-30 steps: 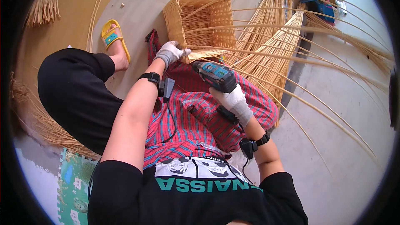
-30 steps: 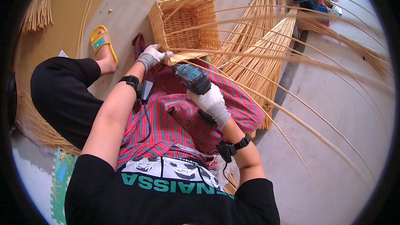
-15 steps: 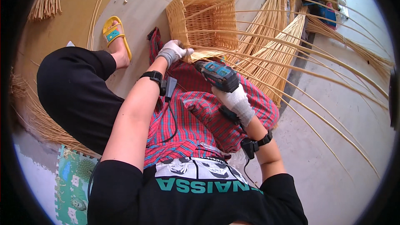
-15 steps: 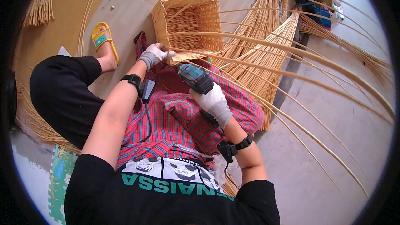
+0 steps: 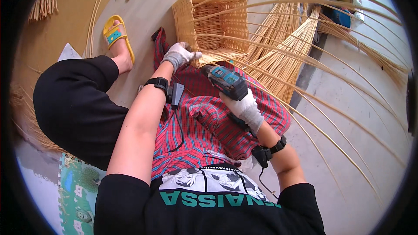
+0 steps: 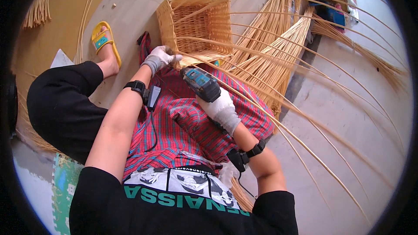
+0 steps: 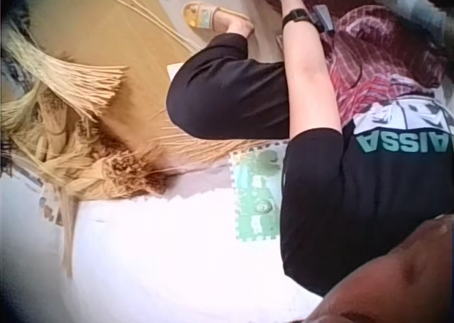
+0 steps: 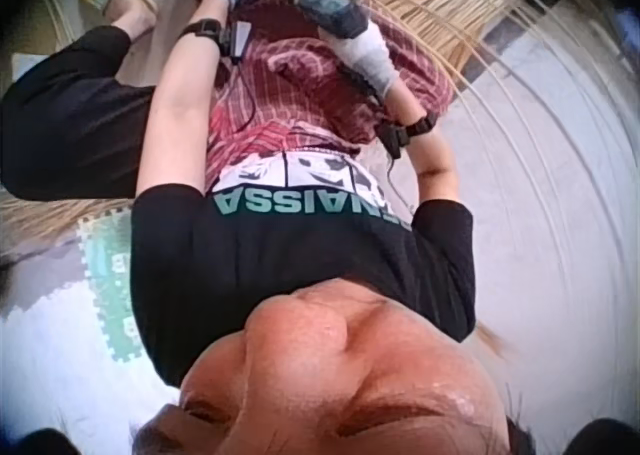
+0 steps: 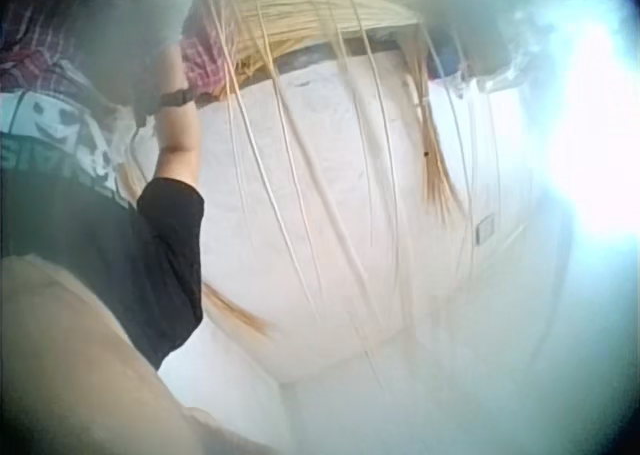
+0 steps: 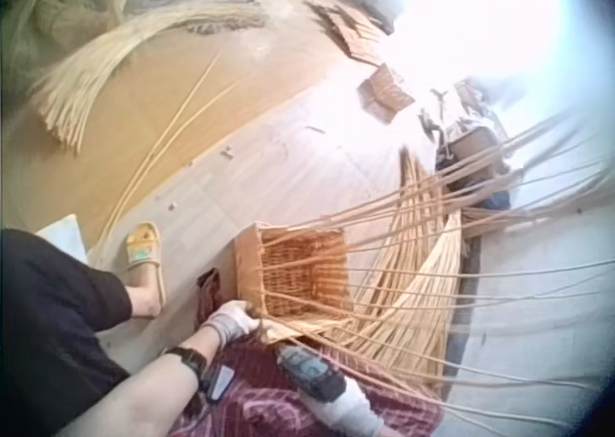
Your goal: Constructing and measuring a woven basket using reeds and tools.
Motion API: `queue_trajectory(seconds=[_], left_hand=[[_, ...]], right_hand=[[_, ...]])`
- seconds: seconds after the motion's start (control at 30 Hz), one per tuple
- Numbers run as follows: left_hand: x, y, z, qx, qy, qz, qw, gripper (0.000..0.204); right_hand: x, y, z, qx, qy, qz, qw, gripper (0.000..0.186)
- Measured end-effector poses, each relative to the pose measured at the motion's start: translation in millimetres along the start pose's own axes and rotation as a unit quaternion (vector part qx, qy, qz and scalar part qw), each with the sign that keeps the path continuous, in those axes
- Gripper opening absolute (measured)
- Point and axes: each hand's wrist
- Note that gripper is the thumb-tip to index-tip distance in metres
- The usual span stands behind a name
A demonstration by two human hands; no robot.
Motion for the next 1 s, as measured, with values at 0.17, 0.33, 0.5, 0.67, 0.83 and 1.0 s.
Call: queue_trajectory(seconds=[0.17,0.33,0.5,0.67,0.83,1.0], left_hand=[[-4,-6,5,0.006,0.028,0.017,0.999,0.084],[3,12,7,-0.005,0.008,-0.005,1.0,0.089],[4,-23,-22,-0.02,0.041,-0.006,0.999,0.09],[18,-16,-20,-0.128,-0.031,0.117,0.984,0.073],[43,-23,11,-0.073,-0.136,0.468,0.87,0.062],[53,8,15,0.019,-0.189,0.346,0.919,0.075]], right_hand=[[2,-8,-3,0.019,-0.026,-0.017,0.999,0.042],[0,6,-1,-0.003,-0.01,0.018,1.0,0.042],[9,1,-10,-0.041,-0.002,-0.035,0.999,0.045],[-27,-24,17,0.189,-0.065,-0.001,0.98,0.049],[-64,-48,39,-0.041,0.005,-0.069,0.997,0.041],[-57,-42,51,0.019,0.038,-0.035,0.998,0.043]])
Point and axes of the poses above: each hand's wrist, its own z-axis away from the middle knuckle, its own x-axis out of the palm, y = z × x, and after that the axes turned 2 degrees about -x, right-handed
